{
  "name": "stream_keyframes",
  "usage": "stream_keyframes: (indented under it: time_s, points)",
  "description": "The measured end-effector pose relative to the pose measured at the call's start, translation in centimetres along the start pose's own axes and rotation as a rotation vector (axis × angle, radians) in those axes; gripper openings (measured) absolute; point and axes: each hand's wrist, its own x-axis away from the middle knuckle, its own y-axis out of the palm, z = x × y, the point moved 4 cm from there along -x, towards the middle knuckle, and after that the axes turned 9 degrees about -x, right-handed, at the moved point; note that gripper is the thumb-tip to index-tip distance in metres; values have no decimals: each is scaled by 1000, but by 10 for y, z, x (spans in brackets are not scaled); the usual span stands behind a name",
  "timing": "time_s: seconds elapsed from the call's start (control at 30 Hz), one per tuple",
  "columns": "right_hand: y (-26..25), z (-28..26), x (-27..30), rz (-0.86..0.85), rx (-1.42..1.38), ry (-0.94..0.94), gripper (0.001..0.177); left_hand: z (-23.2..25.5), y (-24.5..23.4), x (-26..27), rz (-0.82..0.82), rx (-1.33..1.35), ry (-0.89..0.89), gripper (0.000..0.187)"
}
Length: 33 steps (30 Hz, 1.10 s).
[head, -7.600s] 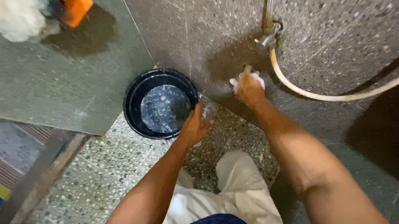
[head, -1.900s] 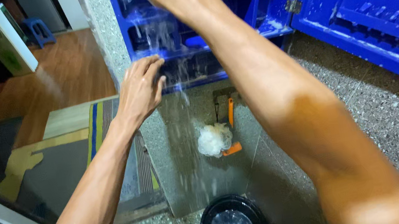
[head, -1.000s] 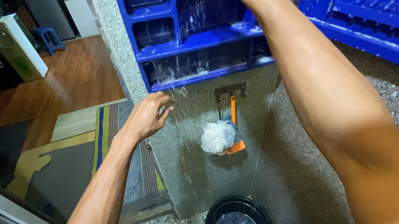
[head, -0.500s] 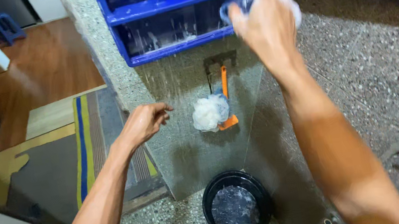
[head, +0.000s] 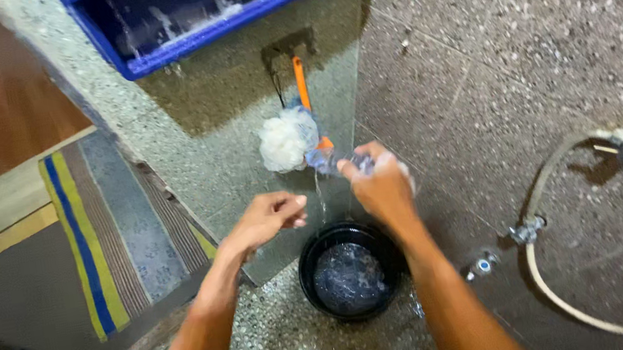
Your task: The person scrubs a metal corner shelf with a toothbrush and soapy water, wipes down a wall-mounted ring, and then cleans a small plastic bottle and a blue wall cabinet with a sponge and water.
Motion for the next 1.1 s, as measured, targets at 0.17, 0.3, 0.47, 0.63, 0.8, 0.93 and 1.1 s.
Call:
stream_keyframes:
  time_s: [0.17,0.3,0.47,0.63,0.8,0.93,1.1]
  points:
    - [29,61,52,-57,-243,73,43,-14,68,12,-168,318,-294,58]
    - [49,110,88,-137,-522,143,41,-22,106,18,-183,555,-304,58]
    - [56,162,126,-176,-544,238,46,-59,150,16,-128,730,-279,51]
    - [57,211,154,-171,-520,327,51,-80,180,29,30,573,-335,52]
    - [40,255,168,-104,-335,453,46,-81,197,38,143,275,-173,72]
    - [14,303,172,-81,-97,538,39,-96,218,39,29,-64,-267,87]
    - [-1,388,151,-167,42,499,29,-114,254,32,10,-210,-102,90]
